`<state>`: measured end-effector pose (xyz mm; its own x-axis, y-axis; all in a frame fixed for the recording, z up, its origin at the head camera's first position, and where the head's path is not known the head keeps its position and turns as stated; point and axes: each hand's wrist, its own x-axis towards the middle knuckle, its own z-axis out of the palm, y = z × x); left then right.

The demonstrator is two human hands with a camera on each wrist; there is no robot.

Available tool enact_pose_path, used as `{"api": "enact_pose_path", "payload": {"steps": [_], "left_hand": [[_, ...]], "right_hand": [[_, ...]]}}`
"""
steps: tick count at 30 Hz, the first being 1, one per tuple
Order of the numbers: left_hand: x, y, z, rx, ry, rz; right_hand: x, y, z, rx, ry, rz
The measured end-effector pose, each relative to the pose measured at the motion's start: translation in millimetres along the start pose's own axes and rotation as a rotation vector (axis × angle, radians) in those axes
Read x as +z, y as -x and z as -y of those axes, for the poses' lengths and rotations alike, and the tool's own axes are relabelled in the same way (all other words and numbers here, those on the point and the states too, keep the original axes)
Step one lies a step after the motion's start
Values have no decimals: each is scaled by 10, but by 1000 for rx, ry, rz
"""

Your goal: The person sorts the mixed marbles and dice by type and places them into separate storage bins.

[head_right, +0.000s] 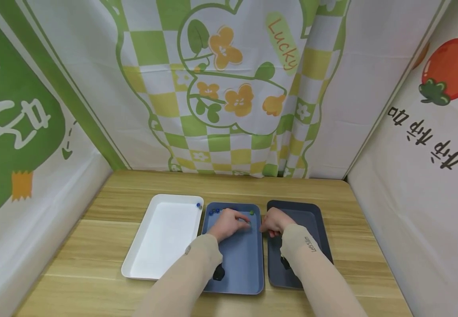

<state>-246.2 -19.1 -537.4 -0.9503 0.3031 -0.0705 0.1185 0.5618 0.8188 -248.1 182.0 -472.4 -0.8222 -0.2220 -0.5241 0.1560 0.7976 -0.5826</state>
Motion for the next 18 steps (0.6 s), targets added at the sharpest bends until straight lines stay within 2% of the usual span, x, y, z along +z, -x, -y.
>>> {"api": "enact_pose_path", "payload": {"steps": [4, 10, 18], "left_hand": [[-172, 22, 20, 2, 27, -8], [-460, 88, 64, -37, 64, -28], [-801, 184, 183, -92, 76, -130]], "right_hand": [[-2, 7, -2, -6, 0, 4], [-2, 20, -17, -15, 2, 10], [-1, 9, -16, -22, 10, 13]]}}
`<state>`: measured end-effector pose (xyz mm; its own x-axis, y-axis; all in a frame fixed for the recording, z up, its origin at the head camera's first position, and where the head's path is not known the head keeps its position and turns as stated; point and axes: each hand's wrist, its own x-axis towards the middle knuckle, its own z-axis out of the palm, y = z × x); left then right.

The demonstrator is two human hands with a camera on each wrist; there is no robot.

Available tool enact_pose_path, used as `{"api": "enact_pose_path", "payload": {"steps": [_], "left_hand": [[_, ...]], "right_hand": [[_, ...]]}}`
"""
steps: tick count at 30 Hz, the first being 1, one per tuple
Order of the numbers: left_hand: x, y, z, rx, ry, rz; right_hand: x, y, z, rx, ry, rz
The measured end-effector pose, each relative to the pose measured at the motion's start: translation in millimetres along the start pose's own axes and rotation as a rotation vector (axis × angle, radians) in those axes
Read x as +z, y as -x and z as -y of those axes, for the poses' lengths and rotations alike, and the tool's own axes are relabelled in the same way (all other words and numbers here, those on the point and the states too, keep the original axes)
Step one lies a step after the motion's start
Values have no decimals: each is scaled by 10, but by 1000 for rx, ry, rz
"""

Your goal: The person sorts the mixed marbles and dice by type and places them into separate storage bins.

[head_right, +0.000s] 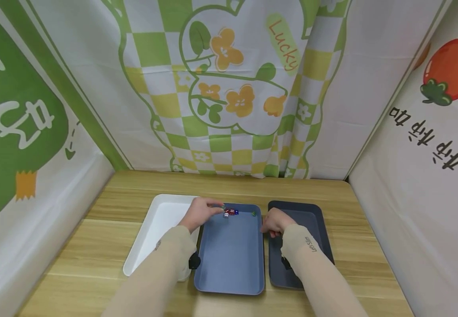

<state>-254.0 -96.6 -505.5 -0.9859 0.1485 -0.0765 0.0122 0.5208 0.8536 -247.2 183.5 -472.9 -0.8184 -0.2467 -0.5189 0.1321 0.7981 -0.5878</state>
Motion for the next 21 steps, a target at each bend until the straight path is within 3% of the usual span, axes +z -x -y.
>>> {"api": "enact_pose_path", "payload": {"steps": [12, 21], "left_hand": [[-354, 59, 278, 24, -33, -110], [-455, 110, 497, -25, -58, -180]], "right_hand": [[-2, 11, 3, -14, 13, -7], [-8, 9, 3, 0, 9, -9]]}}
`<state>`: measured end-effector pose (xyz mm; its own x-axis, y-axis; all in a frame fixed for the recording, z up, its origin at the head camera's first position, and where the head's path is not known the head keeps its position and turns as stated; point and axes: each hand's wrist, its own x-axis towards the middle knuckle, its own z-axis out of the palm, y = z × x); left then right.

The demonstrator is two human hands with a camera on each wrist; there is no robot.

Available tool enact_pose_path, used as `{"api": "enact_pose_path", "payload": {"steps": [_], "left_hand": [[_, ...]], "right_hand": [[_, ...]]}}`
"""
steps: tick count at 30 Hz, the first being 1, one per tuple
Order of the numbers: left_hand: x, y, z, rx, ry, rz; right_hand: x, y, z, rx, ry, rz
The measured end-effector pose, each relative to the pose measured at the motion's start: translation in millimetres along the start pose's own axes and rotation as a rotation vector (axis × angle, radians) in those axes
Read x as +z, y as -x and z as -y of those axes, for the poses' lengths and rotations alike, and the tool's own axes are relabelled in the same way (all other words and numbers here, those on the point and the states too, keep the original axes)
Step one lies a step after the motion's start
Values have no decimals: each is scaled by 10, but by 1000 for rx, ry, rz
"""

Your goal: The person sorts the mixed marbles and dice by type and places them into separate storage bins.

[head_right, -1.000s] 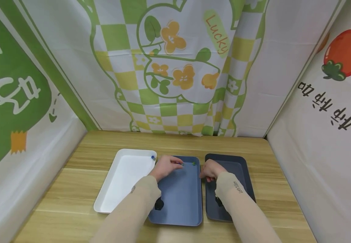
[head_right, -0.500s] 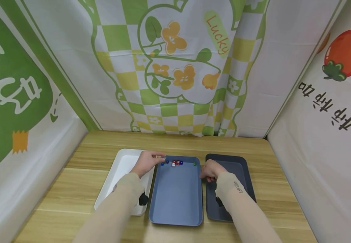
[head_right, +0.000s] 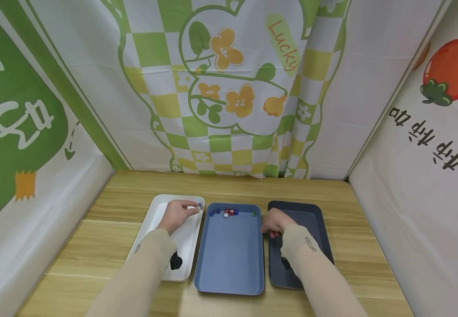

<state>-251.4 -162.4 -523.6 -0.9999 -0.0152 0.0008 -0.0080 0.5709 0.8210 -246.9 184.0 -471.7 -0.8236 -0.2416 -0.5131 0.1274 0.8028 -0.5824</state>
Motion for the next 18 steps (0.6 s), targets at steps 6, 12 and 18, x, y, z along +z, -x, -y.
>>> {"api": "enact_pose_path", "payload": {"steps": [6, 12, 18], "left_hand": [[-22, 19, 73, -52, -23, 5], [-8, 47, 98, -89, -51, 5], [29, 64, 143, -77, -88, -4]], "right_hand": [[1, -7, -1, 6, -6, 7], [13, 4, 5, 9, -4, 0], [17, 10, 13, 21, -21, 0]]}}
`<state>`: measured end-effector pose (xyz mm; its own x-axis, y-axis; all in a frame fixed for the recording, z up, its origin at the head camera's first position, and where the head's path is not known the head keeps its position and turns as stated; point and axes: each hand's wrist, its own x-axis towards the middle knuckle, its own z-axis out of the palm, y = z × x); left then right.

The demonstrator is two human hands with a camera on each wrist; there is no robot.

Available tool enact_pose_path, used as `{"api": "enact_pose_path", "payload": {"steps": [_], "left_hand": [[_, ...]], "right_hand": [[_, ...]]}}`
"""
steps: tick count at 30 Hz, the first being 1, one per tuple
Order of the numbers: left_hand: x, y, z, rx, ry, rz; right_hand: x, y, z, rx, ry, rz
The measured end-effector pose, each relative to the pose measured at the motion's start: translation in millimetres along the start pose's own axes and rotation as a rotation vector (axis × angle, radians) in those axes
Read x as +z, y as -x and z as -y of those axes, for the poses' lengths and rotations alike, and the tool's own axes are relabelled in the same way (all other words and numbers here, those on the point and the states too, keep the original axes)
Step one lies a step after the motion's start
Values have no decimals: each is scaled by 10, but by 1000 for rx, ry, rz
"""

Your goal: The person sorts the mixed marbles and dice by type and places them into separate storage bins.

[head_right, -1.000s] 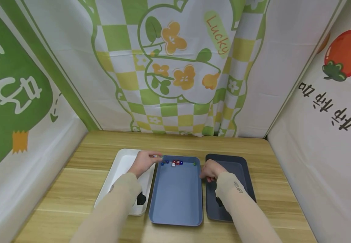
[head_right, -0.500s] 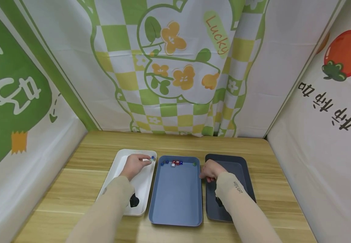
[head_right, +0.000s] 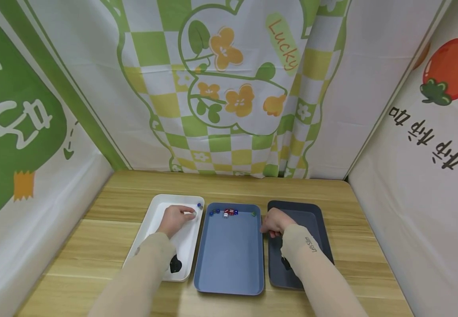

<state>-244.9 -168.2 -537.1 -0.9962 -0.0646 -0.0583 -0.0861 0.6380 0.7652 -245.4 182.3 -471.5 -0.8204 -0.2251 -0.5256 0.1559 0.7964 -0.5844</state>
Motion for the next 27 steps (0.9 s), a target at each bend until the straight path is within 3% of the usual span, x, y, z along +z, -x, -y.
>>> {"api": "enact_pose_path", "payload": {"steps": [11, 27], "left_hand": [[125, -40, 116, -78, 0, 11], [153, 55, -35, -111, -101, 35]], "right_hand": [[-14, -18, -16, -1, -11, 8], [-22, 3, -12, -11, 7, 13]]}}
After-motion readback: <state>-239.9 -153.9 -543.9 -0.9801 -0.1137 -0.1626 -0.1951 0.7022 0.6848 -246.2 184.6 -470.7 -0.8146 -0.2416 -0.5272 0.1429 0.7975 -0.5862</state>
